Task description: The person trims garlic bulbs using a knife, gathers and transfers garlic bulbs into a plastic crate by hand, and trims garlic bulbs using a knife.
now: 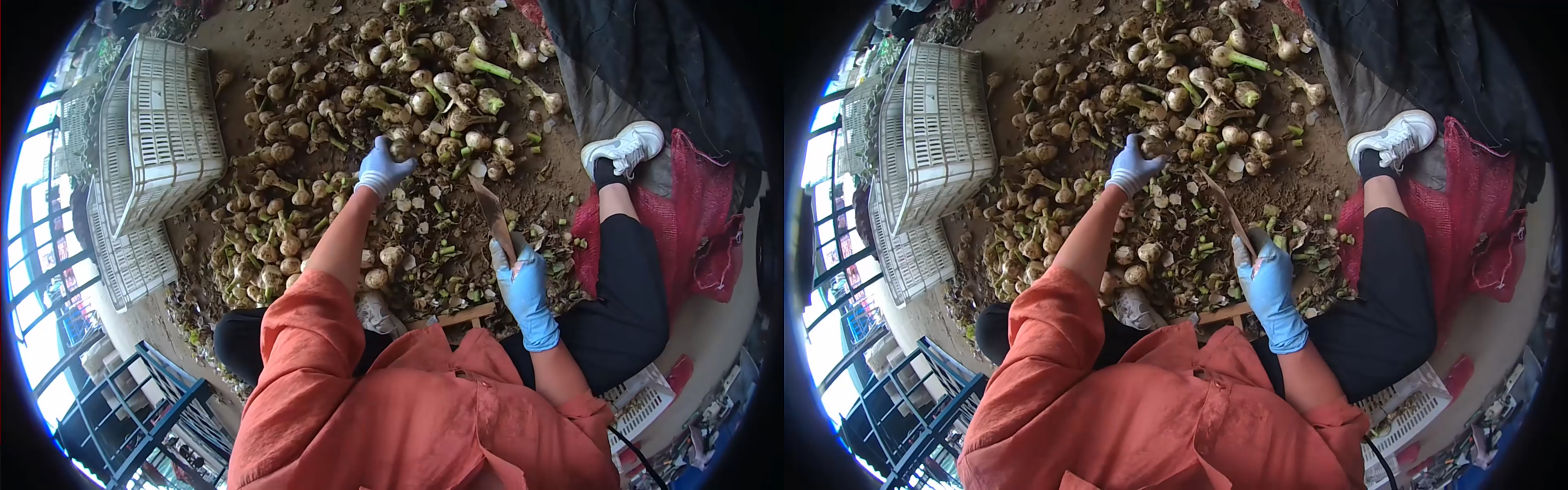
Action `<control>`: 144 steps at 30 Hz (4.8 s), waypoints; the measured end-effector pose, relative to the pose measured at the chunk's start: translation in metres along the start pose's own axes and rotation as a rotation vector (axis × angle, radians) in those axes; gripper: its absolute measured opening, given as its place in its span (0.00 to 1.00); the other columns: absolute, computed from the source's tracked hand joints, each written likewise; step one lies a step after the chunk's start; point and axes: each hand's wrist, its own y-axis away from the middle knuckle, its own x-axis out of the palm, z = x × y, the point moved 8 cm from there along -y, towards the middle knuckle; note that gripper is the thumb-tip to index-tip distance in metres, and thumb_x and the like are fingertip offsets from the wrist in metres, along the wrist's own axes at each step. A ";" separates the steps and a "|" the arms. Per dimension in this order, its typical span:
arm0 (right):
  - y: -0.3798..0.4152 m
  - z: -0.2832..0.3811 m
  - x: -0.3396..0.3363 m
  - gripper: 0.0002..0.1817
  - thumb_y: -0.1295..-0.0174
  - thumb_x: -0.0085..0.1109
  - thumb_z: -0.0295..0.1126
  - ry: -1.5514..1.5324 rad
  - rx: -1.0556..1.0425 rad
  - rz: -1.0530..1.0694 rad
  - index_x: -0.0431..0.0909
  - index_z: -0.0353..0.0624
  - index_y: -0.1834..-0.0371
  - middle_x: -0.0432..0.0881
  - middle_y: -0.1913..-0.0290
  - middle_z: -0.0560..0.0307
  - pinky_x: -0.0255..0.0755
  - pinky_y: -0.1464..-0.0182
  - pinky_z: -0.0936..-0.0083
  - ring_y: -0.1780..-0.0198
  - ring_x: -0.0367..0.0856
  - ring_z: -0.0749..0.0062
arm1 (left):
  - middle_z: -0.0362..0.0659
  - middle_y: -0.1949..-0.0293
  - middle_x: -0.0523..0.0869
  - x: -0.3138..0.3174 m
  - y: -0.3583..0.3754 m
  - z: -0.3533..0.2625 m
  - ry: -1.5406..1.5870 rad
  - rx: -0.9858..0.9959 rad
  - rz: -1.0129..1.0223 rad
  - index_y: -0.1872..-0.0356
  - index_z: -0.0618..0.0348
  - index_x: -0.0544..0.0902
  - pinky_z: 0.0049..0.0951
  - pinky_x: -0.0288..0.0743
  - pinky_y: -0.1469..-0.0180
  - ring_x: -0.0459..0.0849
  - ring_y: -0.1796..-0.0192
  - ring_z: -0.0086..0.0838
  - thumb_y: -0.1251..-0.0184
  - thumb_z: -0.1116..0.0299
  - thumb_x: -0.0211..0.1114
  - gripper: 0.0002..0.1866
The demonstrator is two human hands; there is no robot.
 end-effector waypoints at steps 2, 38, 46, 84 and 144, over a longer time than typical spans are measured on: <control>0.001 0.002 0.000 0.12 0.37 0.55 0.38 -0.004 -0.010 -0.007 0.76 0.39 0.66 0.79 0.76 0.48 0.70 0.73 0.70 0.74 0.79 0.54 | 0.55 0.59 0.82 0.006 0.037 -0.032 0.217 0.213 0.118 0.48 0.67 0.63 0.37 0.76 0.55 0.83 0.57 0.43 0.53 0.48 0.69 0.39; 0.032 0.048 -0.019 0.07 0.38 0.56 0.34 -0.116 -0.347 -0.118 0.77 0.41 0.65 0.79 0.76 0.49 0.71 0.74 0.69 0.75 0.80 0.55 | 0.43 0.54 0.76 -0.037 0.215 -0.090 1.364 0.122 0.363 0.40 0.56 0.62 0.30 0.77 0.54 0.78 0.55 0.28 0.49 0.64 0.73 0.37; 0.025 -0.040 -0.024 0.13 0.37 0.53 0.40 0.200 -0.030 -0.031 0.76 0.40 0.61 0.80 0.73 0.44 0.72 0.71 0.61 0.72 0.80 0.49 | 0.46 0.61 0.82 -0.131 0.201 0.019 -0.585 0.000 0.478 0.53 0.60 0.76 0.29 0.75 0.55 0.82 0.59 0.30 0.51 0.52 0.70 0.28; 0.049 0.079 -0.036 0.27 0.64 0.68 0.25 0.170 -0.575 -0.199 0.74 0.41 0.55 0.78 0.73 0.54 0.70 0.72 0.67 0.74 0.79 0.58 | 0.44 0.67 0.81 -0.044 0.218 -0.146 0.557 0.612 0.132 0.56 0.65 0.71 0.29 0.74 0.56 0.80 0.60 0.29 0.54 0.55 0.74 0.31; 0.013 0.044 -0.047 0.20 0.57 0.65 0.26 0.117 -0.324 -0.215 0.76 0.40 0.57 0.81 0.71 0.50 0.73 0.69 0.66 0.71 0.81 0.56 | 0.49 0.64 0.81 -0.029 0.150 -0.177 0.362 0.604 0.332 0.45 0.68 0.64 0.31 0.75 0.56 0.81 0.63 0.33 0.57 0.56 0.75 0.41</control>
